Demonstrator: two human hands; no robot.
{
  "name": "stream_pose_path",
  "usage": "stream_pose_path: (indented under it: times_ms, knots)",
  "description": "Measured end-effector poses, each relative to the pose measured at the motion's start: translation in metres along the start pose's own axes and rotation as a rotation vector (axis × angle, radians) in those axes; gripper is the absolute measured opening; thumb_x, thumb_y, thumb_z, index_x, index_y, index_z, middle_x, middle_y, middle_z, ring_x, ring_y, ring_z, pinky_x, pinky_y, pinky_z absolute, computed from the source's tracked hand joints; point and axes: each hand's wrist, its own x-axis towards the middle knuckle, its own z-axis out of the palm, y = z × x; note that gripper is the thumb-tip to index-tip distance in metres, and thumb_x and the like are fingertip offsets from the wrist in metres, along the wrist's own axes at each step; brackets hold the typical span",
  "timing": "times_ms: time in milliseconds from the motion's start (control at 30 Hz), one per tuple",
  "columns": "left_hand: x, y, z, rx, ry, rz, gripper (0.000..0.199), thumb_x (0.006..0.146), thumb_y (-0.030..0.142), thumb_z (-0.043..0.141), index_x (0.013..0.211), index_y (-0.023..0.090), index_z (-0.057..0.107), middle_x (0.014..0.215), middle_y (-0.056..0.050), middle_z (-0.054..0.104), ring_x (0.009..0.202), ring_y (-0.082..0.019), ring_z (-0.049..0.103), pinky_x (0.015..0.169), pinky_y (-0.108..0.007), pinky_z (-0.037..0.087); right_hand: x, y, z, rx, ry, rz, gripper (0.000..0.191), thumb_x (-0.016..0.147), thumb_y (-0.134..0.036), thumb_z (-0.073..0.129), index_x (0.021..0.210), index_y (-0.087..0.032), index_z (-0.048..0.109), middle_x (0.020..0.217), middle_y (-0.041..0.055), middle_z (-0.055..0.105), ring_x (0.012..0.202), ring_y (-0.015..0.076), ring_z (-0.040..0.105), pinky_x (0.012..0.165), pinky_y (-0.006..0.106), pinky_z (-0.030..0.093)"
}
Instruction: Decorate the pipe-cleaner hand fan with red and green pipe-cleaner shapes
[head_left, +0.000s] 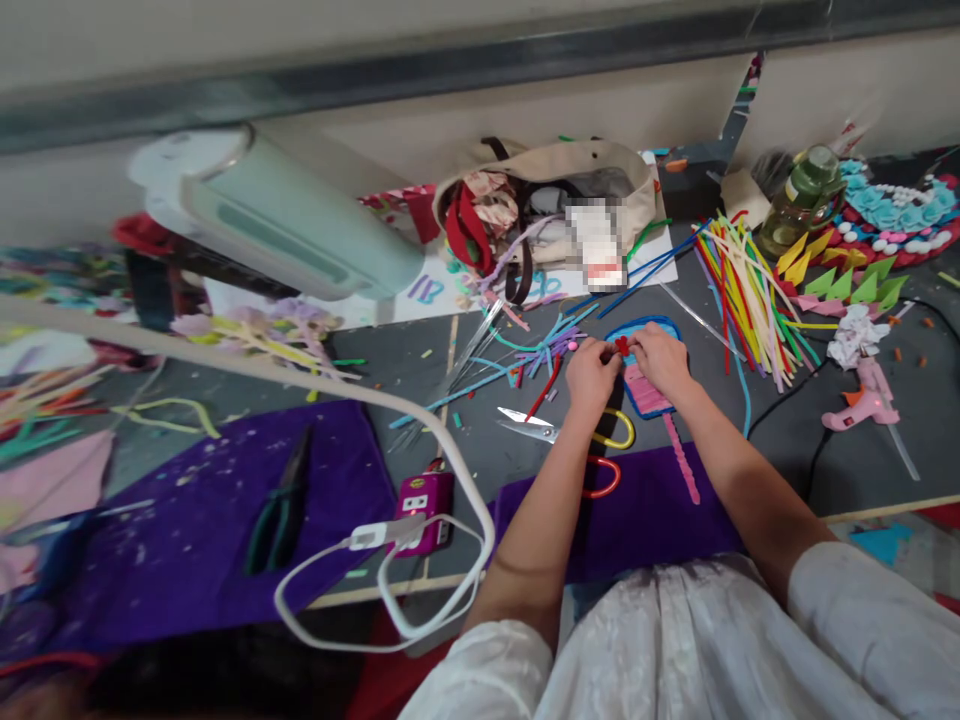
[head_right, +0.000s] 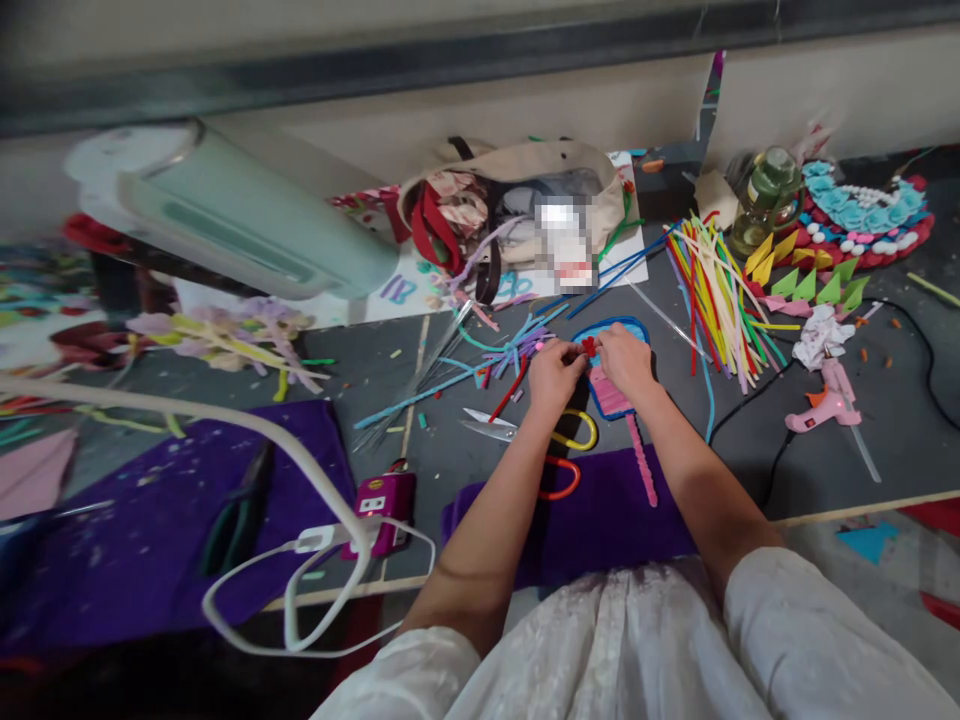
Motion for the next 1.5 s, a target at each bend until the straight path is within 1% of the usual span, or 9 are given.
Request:
stream_pose_path:
  times_ms: [233, 367, 467, 600, 867, 1000, 1100, 1233, 1500]
  knots:
    - [0.002, -0.002, -0.001, 0.008, -0.023, 0.002, 0.011, 0.081, 0.02, 0.061, 0.084, 0.019, 0.071, 0.085, -0.003, 0.065, 0.077, -0.017, 0.059, 0.067, -0.028, 0.038, 0.0, -0.003, -0.001, -0.022, -0.001, 0.006, 0.029, 0.098, -0.029, 0.042, 0.105, -0.023, 0.07, 0.107, 0.0068, 0.065, 0.085, 0.0191, 0.059, 0.066, 0.029, 0.036]
    - [0.003, -0.003, -0.001, 0.0, -0.032, 0.003, 0.009, 0.081, 0.02, 0.062, 0.083, 0.019, 0.07, 0.085, -0.003, 0.065, 0.079, -0.018, 0.059, 0.069, -0.028, 0.039, 0.0, -0.003, -0.002, -0.001, -0.005, 0.012, 0.029, 0.098, -0.029, 0.042, 0.104, -0.022, 0.07, 0.106, 0.0074, 0.065, 0.084, 0.0191, 0.059, 0.067, 0.029, 0.038]
    - [0.001, -0.005, 0.0, -0.032, -0.004, 0.005, 0.007, 0.081, 0.019, 0.064, 0.085, 0.019, 0.069, 0.086, -0.003, 0.065, 0.079, -0.018, 0.059, 0.07, -0.029, 0.04, 0.0, 0.0, -0.002, 0.074, 0.0, 0.013, 0.025, 0.096, -0.027, 0.047, 0.103, -0.022, 0.07, 0.106, 0.0069, 0.065, 0.087, 0.0197, 0.059, 0.071, 0.03, 0.041]
    - [-0.002, -0.01, 0.001, -0.113, 0.044, 0.014, 0.012, 0.08, 0.018, 0.067, 0.092, 0.019, 0.067, 0.085, -0.003, 0.064, 0.078, -0.017, 0.058, 0.072, -0.029, 0.042, 0.003, 0.01, 0.0, 0.207, 0.035, 0.01, 0.018, 0.089, -0.02, 0.057, 0.103, -0.02, 0.069, 0.104, 0.0072, 0.065, 0.093, 0.0203, 0.06, 0.08, 0.031, 0.045]
    - [-0.013, -0.009, -0.004, -0.048, 0.101, 0.054, 0.001, 0.083, 0.02, 0.065, 0.083, 0.02, 0.065, 0.085, -0.003, 0.063, 0.083, -0.019, 0.059, 0.075, -0.031, 0.043, 0.004, 0.022, -0.003, 0.343, 0.079, -0.023, 0.014, 0.084, -0.015, 0.058, 0.091, -0.019, 0.069, 0.093, 0.0052, 0.062, 0.08, 0.0173, 0.059, 0.079, 0.031, 0.047]
    - [-0.017, -0.005, -0.005, 0.006, 0.118, 0.06, 0.007, 0.087, 0.025, 0.062, 0.084, 0.021, 0.067, 0.088, -0.004, 0.064, 0.09, -0.02, 0.059, 0.08, -0.031, 0.044, 0.003, 0.02, -0.003, 0.245, 0.054, -0.035, 0.014, 0.087, -0.02, 0.056, 0.089, -0.02, 0.07, 0.094, 0.0056, 0.064, 0.081, 0.0179, 0.058, 0.078, 0.03, 0.046]
    - [-0.016, -0.001, -0.004, 0.065, 0.083, 0.061, 0.012, 0.089, 0.03, 0.061, 0.091, 0.021, 0.069, 0.094, -0.006, 0.065, 0.095, -0.022, 0.059, 0.082, -0.032, 0.043, 0.003, 0.016, -0.001, 0.148, 0.048, -0.031, 0.017, 0.091, -0.025, 0.054, 0.092, -0.02, 0.07, 0.097, 0.0064, 0.065, 0.087, 0.0195, 0.059, 0.078, 0.03, 0.045]
    - [-0.012, 0.002, -0.003, 0.121, 0.037, 0.056, 0.014, 0.09, 0.027, 0.058, 0.095, 0.022, 0.071, 0.097, -0.007, 0.065, 0.098, -0.023, 0.059, 0.082, -0.032, 0.043, 0.001, 0.011, -0.001, 0.08, 0.048, -0.016, 0.021, 0.094, -0.029, 0.051, 0.095, -0.021, 0.07, 0.099, 0.0063, 0.066, 0.089, 0.0196, 0.059, 0.076, 0.029, 0.044]
    - [-0.01, 0.002, 0.001, 0.119, 0.061, 0.062, 0.016, 0.091, 0.025, 0.057, 0.096, 0.021, 0.071, 0.097, -0.006, 0.065, 0.097, -0.022, 0.06, 0.079, -0.032, 0.042, 0.001, 0.006, -0.002, 0.02, 0.053, 0.026, 0.024, 0.096, -0.03, 0.047, 0.097, -0.021, 0.069, 0.103, 0.0063, 0.066, 0.088, 0.019, 0.06, 0.075, 0.029, 0.043]
